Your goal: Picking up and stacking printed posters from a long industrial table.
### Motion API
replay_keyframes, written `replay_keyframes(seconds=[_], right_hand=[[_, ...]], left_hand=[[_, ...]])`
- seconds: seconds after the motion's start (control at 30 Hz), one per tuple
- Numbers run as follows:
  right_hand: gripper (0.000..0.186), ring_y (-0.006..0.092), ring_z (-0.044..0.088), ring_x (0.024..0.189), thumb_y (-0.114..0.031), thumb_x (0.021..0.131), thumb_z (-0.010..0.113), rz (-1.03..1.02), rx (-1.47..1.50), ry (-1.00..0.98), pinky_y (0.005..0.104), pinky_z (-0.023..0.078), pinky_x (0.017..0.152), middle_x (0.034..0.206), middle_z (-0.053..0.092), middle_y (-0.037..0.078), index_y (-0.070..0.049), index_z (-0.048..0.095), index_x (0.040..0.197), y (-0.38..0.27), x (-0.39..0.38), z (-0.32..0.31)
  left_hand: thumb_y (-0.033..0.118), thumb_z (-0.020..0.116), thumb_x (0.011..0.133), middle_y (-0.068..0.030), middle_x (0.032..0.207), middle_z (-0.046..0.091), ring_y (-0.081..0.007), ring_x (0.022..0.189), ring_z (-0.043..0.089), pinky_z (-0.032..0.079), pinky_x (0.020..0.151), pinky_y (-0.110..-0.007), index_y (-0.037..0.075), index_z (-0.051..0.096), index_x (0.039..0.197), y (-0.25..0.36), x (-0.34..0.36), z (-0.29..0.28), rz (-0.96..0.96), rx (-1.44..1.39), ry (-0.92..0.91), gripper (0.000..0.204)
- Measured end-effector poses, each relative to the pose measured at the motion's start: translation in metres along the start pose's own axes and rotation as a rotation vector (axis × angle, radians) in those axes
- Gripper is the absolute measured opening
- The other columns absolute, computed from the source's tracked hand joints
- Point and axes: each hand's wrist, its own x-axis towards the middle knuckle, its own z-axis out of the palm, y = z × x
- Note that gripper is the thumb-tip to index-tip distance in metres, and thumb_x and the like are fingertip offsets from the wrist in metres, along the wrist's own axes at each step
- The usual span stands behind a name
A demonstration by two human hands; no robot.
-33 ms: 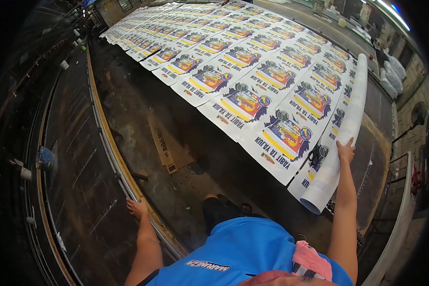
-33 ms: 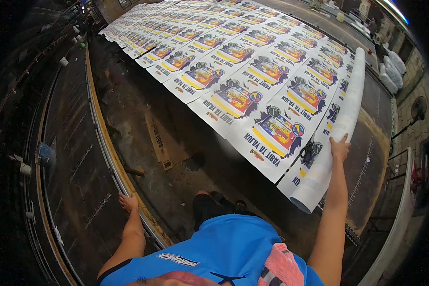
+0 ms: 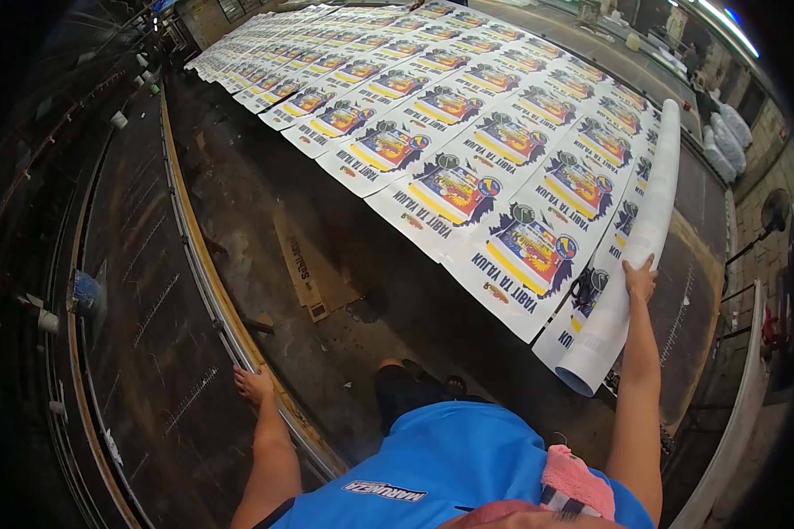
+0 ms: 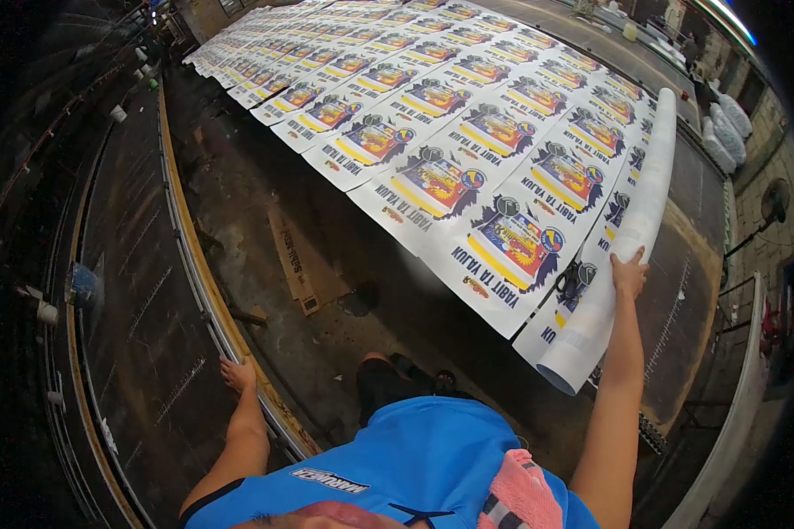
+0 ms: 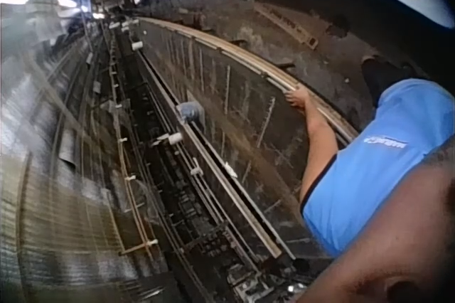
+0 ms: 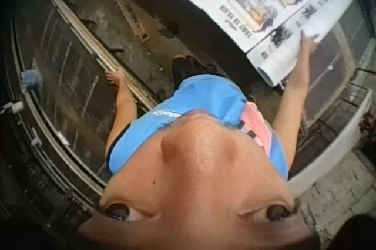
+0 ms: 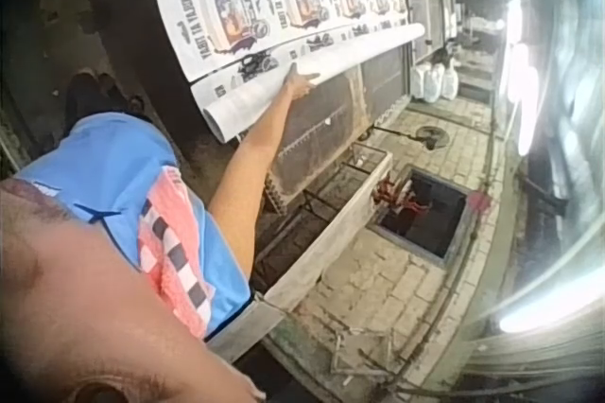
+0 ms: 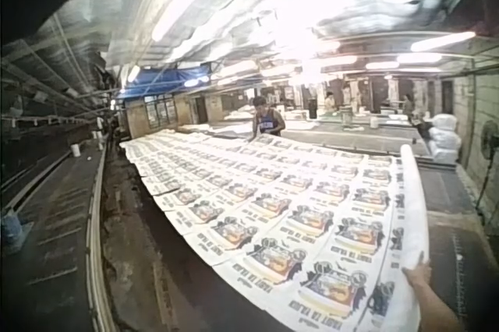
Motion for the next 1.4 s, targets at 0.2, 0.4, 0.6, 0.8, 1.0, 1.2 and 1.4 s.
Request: replay_keyframes(seconds=[0.2,0.4,0.6,0.8,1.0,1.2,1.4], right_hand=[[0.098,0.0486,0.051,0.122,-0.059,0.080,0.066,-0.015,-0.018,0.039,0.0533,0.044,0.101,0.145,0.038,0.026,-0.028,0.014,0.157,-0.0010,-0.0025,0.0010],[0.098,0.0487,0.050,0.124,-0.059,0.080,0.066,-0.011,-0.009,0.023,0.0535,0.044,0.102,0.147,0.036,0.026,-0.028,0.014,0.157,-0.0027,-0.0054,-0.0019],[0.099,0.0488,0.050,0.124,-0.059,0.079,0.066,-0.017,-0.005,0.034,0.0538,0.044,0.102,0.146,0.037,0.026,-0.029,0.014,0.157,0.0003,-0.0027,0.0008],[0.099,0.0487,0.051,0.122,-0.060,0.079,0.066,-0.015,-0.011,0.048,0.0538,0.044,0.101,0.146,0.037,0.025,-0.029,0.014,0.157,0.0026,0.0001,0.0031],[0.098,0.0482,0.045,0.130,-0.058,0.080,0.067,-0.003,0.005,-0.011,0.0542,0.042,0.104,0.153,0.029,0.027,-0.029,0.013,0.157,-0.0035,-0.0040,-0.0027],[0.099,0.0488,0.044,0.130,-0.058,0.080,0.067,0.002,0.002,-0.011,0.0540,0.042,0.104,0.153,0.028,0.028,-0.029,0.013,0.157,-0.0018,-0.0035,-0.0039],[0.099,0.0486,0.044,0.130,-0.058,0.080,0.067,0.008,0.002,-0.012,0.0538,0.042,0.104,0.153,0.028,0.028,-0.031,0.012,0.157,-0.0027,-0.0045,-0.0036]], left_hand=[[0.039,0.065,0.086,-0.0143,0.150,0.040,-0.0320,0.139,0.037,0.033,0.110,-0.056,0.008,0.031,0.151,-0.0023,0.0019,0.0020,-0.003,0.002,0.005,0.080],[0.038,0.066,0.086,-0.0140,0.150,0.039,-0.0323,0.139,0.036,0.032,0.110,-0.056,0.009,0.030,0.151,-0.0046,0.0006,0.0031,-0.006,-0.013,0.014,0.080],[0.039,0.066,0.085,-0.0136,0.151,0.039,-0.0316,0.139,0.036,0.033,0.110,-0.055,0.009,0.031,0.151,-0.0037,-0.0008,0.0016,-0.016,-0.005,0.002,0.080],[0.041,0.067,0.085,-0.0129,0.151,0.039,-0.0313,0.139,0.036,0.034,0.109,-0.055,0.009,0.031,0.151,-0.0026,0.0002,0.0028,-0.013,0.002,0.002,0.081],[0.044,0.067,0.086,-0.0128,0.151,0.038,-0.0311,0.139,0.036,0.034,0.110,-0.055,0.008,0.030,0.151,-0.0061,0.0021,0.0036,-0.010,0.019,-0.007,0.083],[0.043,0.065,0.087,-0.0129,0.151,0.038,-0.0311,0.139,0.036,0.034,0.110,-0.055,0.008,0.029,0.152,-0.0039,-0.0007,0.0022,-0.003,0.020,-0.006,0.082],[0.043,0.064,0.088,-0.0128,0.151,0.039,-0.0311,0.139,0.036,0.034,0.109,-0.055,0.008,0.029,0.152,-0.0040,-0.0014,-0.0005,-0.004,0.030,-0.005,0.081]])
